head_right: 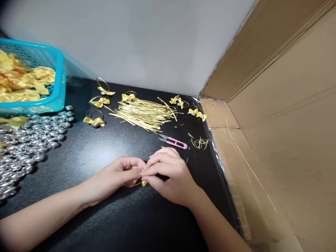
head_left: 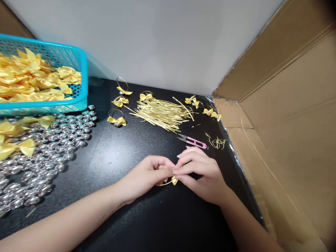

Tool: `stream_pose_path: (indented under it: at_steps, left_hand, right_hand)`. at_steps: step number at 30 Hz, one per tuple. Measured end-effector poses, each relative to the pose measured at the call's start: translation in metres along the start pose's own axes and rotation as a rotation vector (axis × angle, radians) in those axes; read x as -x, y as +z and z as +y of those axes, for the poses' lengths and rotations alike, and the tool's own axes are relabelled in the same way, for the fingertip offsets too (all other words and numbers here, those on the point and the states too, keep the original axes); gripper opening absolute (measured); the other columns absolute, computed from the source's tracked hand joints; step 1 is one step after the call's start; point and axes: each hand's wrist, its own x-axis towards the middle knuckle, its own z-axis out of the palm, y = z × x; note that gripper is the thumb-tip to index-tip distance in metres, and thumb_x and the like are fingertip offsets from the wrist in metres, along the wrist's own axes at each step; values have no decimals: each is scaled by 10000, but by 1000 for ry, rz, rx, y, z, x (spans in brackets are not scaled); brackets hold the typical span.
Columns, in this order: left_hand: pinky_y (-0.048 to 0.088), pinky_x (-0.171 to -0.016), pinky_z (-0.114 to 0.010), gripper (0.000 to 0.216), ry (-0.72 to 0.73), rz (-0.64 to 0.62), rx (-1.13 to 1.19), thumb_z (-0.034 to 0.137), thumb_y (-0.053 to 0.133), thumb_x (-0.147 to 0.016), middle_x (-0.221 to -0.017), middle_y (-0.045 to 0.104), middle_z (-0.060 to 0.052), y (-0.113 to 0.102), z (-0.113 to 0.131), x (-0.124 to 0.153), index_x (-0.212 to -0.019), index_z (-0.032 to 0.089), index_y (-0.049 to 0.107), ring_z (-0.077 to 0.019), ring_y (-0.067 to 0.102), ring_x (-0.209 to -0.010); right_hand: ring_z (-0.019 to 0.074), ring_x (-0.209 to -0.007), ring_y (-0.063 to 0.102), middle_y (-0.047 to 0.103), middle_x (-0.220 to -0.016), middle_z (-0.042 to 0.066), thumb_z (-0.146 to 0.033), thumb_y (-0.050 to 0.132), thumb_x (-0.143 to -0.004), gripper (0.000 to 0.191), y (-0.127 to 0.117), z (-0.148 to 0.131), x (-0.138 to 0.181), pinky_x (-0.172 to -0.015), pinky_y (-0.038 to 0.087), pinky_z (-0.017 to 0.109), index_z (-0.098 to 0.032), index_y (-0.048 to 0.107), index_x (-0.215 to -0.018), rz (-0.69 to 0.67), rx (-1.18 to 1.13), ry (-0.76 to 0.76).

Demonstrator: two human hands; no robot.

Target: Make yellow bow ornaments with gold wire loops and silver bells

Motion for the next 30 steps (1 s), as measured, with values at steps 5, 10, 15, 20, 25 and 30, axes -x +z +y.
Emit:
stream_pose_path:
  at_steps: [5,10,15,20,25,30]
  left_hand:
    - [197,-474,-219,266,-25,10,45,392,678,-776,-605,600,19,1,1,1,-658,156,647,-73,285,-479]
    - [218,-473,-210,254,-6,17,75,377,679,-794,-637,651,1,1,0,2,-714,147,604,-67,304,-490]
    - [201,-453,-193,274,52,38,139,341,726,-770,-594,655,41,1,-1,2,-897,173,552,-55,299,-464]
    - [227,-458,-186,280,118,68,120,373,702,-817,-658,697,27,1,-7,1,-916,166,542,-42,320,-462]
    - [317,-521,-185,303,176,65,126,382,731,-814,-678,712,22,0,-13,2,-918,166,545,-51,445,-513]
    - [432,-696,-223,285,222,73,115,373,743,-811,-729,711,6,-1,-15,4,-887,170,556,-107,611,-703]
  right_hand:
    - [139,-676,651,714,-740,22,-112,705,-825,103,3,2,2,-663,555,305,-204,736,-790,50,-103,108]
    - [142,-683,650,712,-731,29,-86,726,-796,116,5,3,3,-644,543,289,-198,754,-783,63,-146,153]
    - [160,-749,669,717,-742,24,-75,725,-772,135,7,2,2,-719,535,318,-206,732,-740,91,-220,277]
    - [168,-771,670,714,-770,31,-73,709,-759,144,8,4,4,-730,542,315,-215,726,-745,91,-322,422]
    - [179,-822,661,720,-791,28,-117,700,-789,117,10,5,5,-786,536,336,-227,714,-753,78,-364,457]
    - [169,-821,644,683,-760,11,-158,695,-832,84,11,7,9,-790,529,326,-232,715,-796,65,-384,435]
